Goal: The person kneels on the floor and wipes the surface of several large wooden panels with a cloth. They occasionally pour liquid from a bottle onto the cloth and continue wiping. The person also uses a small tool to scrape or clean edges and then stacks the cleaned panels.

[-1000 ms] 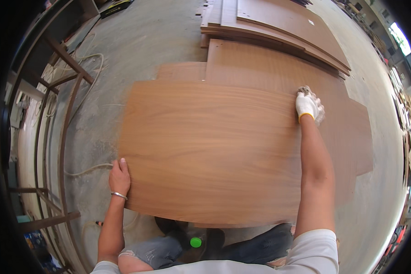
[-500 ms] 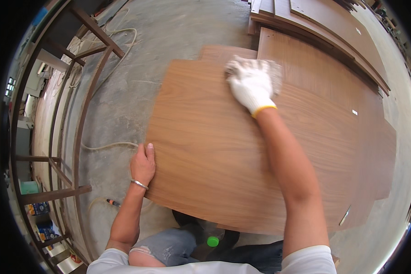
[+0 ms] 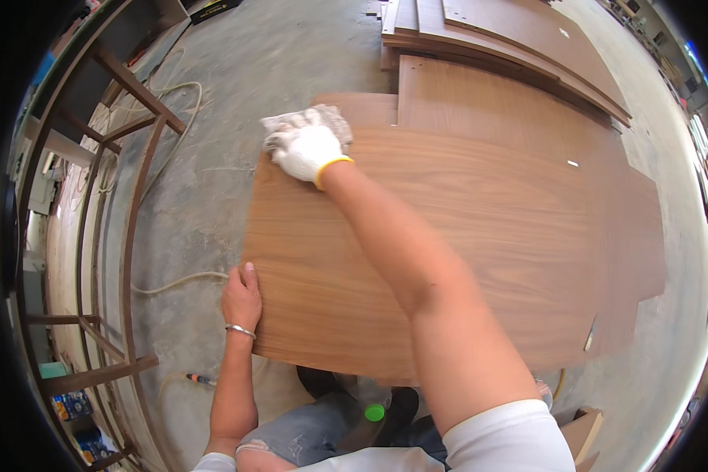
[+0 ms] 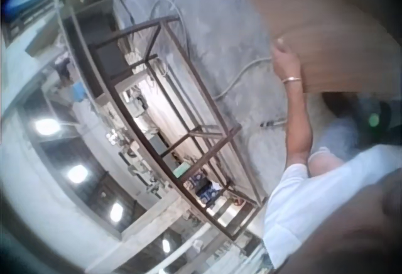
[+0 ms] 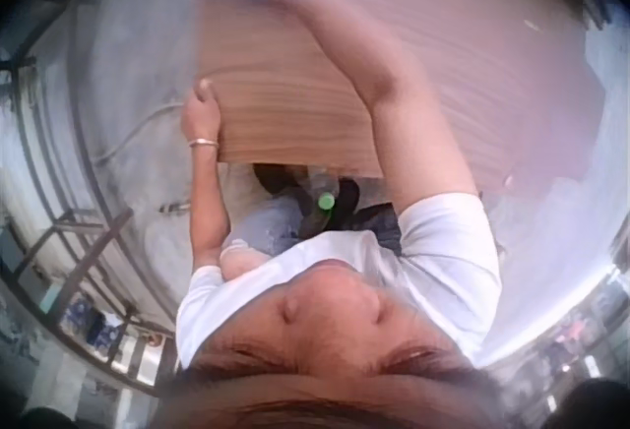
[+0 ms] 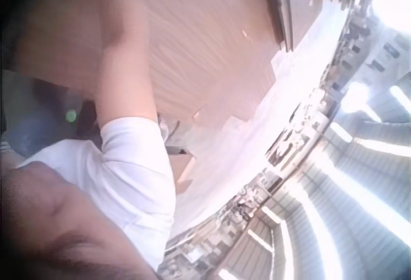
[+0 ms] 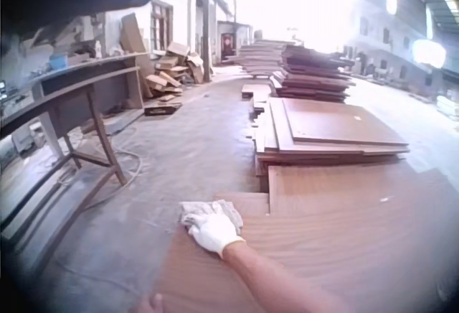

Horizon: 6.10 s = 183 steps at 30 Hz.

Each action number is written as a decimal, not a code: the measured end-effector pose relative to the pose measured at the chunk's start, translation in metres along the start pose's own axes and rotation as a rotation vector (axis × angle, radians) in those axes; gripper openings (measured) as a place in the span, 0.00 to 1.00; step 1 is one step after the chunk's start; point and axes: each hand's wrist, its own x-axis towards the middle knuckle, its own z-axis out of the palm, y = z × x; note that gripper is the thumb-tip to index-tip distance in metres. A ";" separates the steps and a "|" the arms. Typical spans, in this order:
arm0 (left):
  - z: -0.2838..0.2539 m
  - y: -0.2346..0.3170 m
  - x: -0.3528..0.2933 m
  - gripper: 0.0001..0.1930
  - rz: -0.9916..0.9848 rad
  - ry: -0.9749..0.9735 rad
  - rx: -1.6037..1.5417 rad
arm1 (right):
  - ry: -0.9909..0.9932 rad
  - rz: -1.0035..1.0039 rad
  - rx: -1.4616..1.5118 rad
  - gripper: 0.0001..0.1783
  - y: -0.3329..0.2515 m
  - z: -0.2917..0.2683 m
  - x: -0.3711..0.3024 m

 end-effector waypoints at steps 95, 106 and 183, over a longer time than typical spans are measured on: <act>-0.342 -0.048 -0.035 0.36 0.238 -0.526 -1.457 | 0.992 0.698 0.781 0.19 -0.057 -0.525 -0.467; -0.320 0.015 0.134 0.29 0.125 0.090 -0.920 | 1.300 0.440 1.094 0.35 0.106 -0.467 -0.380; 0.177 0.317 -0.612 0.29 1.309 -0.961 0.453 | 2.011 3.374 -0.270 0.35 -0.763 -0.156 -0.946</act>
